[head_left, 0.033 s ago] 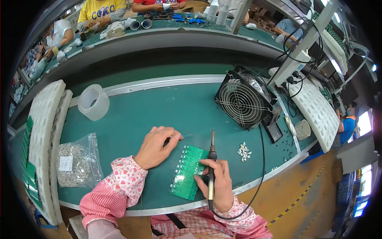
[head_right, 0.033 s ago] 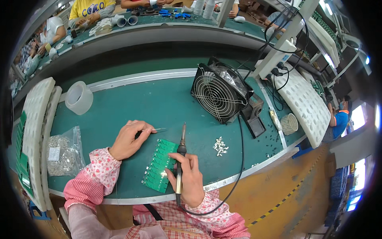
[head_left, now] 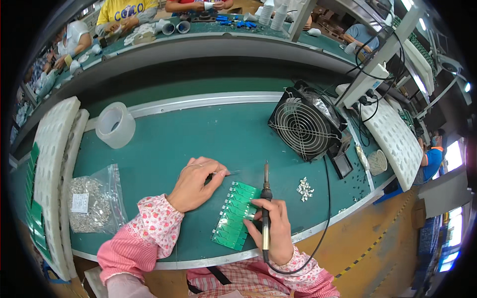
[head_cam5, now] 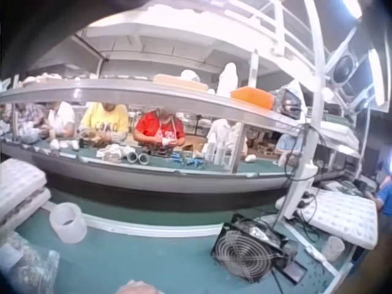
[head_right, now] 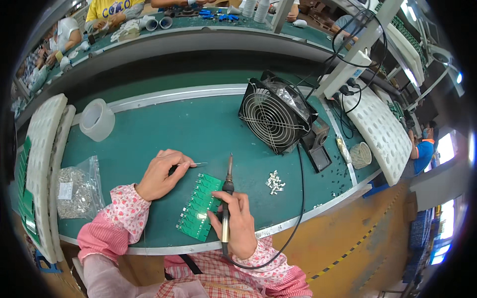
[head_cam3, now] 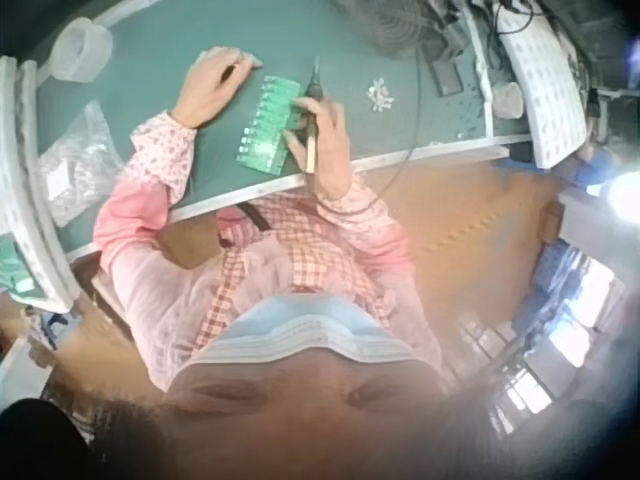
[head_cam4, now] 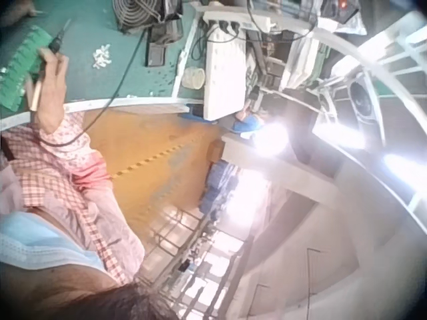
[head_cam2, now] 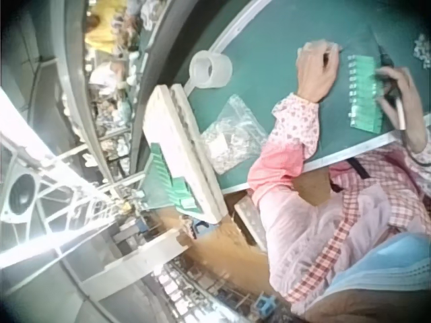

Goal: The person solders components onto a series of interconnected circuit board strips using a soldering iron and soldering wire.

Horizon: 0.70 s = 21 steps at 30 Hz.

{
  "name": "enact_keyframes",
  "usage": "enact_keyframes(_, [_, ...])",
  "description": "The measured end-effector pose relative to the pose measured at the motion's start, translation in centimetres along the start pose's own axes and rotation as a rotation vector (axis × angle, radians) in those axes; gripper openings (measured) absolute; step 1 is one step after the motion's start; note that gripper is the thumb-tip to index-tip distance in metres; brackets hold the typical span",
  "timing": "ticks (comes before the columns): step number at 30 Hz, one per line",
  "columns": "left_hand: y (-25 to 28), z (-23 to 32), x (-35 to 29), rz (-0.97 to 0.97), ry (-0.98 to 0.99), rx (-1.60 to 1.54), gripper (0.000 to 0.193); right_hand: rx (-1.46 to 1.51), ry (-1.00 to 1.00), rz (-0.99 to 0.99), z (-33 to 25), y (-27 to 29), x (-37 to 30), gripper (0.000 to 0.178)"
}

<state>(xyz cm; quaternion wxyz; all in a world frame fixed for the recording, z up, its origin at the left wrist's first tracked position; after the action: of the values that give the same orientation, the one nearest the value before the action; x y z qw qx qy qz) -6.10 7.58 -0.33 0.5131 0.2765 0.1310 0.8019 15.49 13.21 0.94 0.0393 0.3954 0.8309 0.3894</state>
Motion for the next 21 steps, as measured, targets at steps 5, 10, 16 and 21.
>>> enact_keyframes(5, [-0.2, -0.2, -0.8, -0.044, -0.026, -0.025, 0.014, -0.229, 0.155, 0.024, 0.6, 2.2, -0.4, 0.05])
enact_keyframes(10, [0.3, -0.4, -0.3, -0.114, 0.022, -0.084, 0.01, -0.063, 0.256, 0.18, 3.2, 3.9, -0.2, 0.017])
enact_keyframes(16, [-0.5, 0.5, -0.2, -0.184, -0.002, -0.106, 0.014, 0.447, -0.143, 0.22, 3.2, 3.2, 0.0, 0.019])
enact_keyframes(21, [-0.7, 0.5, 0.1, -0.226, -0.034, -0.118, 0.02, 0.51, -0.166, 0.194, 4.1, 2.6, 0.1, 0.02])
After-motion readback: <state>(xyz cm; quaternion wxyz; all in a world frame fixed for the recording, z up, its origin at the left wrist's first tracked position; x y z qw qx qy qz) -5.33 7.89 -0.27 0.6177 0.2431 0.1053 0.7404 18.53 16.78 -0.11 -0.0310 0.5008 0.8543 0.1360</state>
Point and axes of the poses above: each hand's wrist, its own x-axis towards the middle knuckle, its own y-axis out of the back of the hand, z = x × y, the point moved 3 cm from there along x, towards the middle knuckle, and after that the axes turned 9 degrees about -x, right-handed, at the moved point
